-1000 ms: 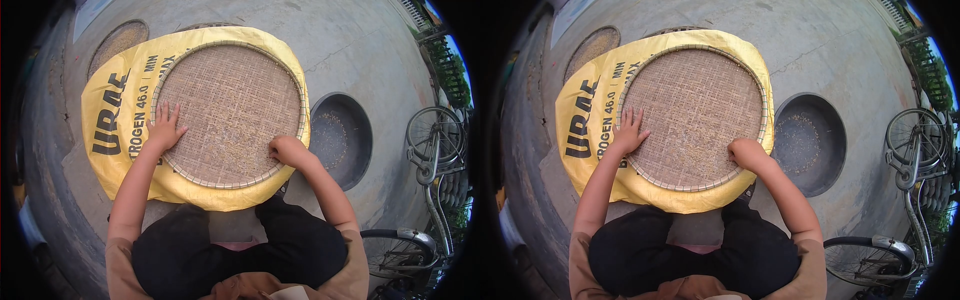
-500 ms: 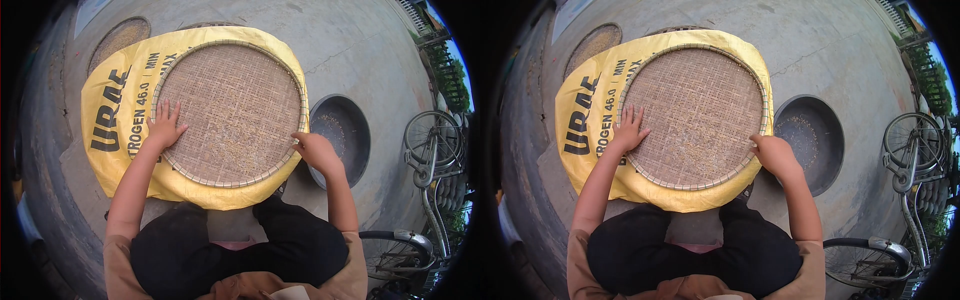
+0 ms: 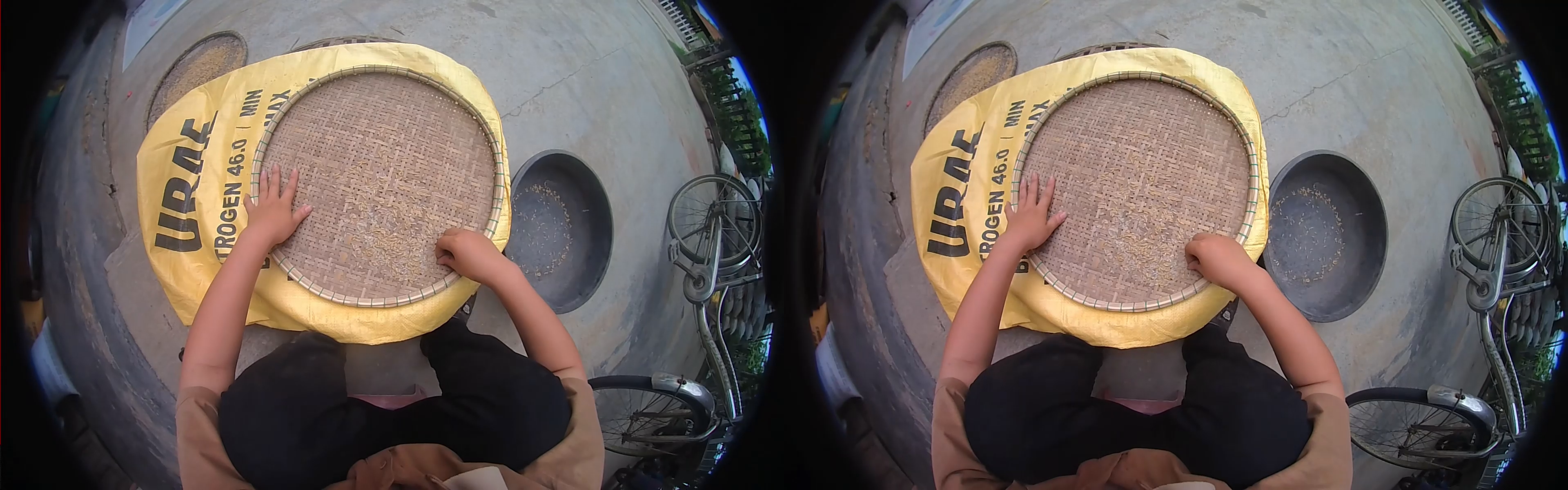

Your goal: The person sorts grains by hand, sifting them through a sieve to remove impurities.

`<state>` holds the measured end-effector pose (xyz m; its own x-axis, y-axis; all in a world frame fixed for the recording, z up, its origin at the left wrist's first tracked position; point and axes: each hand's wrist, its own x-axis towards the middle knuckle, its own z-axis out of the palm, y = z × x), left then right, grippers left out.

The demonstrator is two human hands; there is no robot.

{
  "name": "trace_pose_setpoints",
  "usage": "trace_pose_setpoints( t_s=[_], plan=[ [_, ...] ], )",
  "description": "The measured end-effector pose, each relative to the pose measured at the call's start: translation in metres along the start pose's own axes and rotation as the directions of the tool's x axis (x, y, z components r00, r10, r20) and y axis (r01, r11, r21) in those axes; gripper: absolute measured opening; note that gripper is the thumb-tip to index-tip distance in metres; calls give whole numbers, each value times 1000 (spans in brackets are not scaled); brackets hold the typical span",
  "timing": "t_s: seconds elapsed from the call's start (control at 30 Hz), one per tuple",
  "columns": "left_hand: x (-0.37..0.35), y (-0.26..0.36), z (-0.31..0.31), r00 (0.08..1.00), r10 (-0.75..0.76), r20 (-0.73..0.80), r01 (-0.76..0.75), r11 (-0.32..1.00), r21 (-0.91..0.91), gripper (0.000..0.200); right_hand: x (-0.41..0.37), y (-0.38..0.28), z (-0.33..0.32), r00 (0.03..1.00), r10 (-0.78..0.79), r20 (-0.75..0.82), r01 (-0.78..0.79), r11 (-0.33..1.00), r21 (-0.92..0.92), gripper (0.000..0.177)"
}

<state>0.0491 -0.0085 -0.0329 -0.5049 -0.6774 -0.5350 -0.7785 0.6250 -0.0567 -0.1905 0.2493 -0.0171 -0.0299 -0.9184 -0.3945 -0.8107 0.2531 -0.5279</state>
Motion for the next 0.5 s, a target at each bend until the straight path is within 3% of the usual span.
trace_pose_setpoints(
  t_s=[0.2, 0.27, 0.33, 0.4, 0.43, 0.5],
  plan=[
    [0, 1, -1, 1000, 2, 4, -2, 1000, -13, 76, -5, -1, -9, 1000, -13, -7, 13, 1000, 15, 13],
    [0, -1, 0, 1000, -1, 10, 1, 1000, -19, 76, -17, -8, -32, 996, 2, -87, 6, 996, 91, 12],
    [3, -2, 3, 1000, 3, -4, -3, 1000, -6, 76, -34, -9, -64, 982, 133, -134, -114, 984, 138, 12],
    [2, -2, 3, 1000, 3, -2, -3, 1000, -8, 76, -53, -4, -88, 911, 316, -264, -332, 943, -18, 14],
    [2, -2, 3, 1000, 4, -1, -4, 1000, -7, 76, -60, 7, -91, 912, 316, -263, -333, 943, -23, 14],
    [2, -2, 2, 1000, 3, 2, -3, 1000, -12, 76, -69, 25, -93, 768, 493, -410, -605, 767, -211, 17]
  ],
)
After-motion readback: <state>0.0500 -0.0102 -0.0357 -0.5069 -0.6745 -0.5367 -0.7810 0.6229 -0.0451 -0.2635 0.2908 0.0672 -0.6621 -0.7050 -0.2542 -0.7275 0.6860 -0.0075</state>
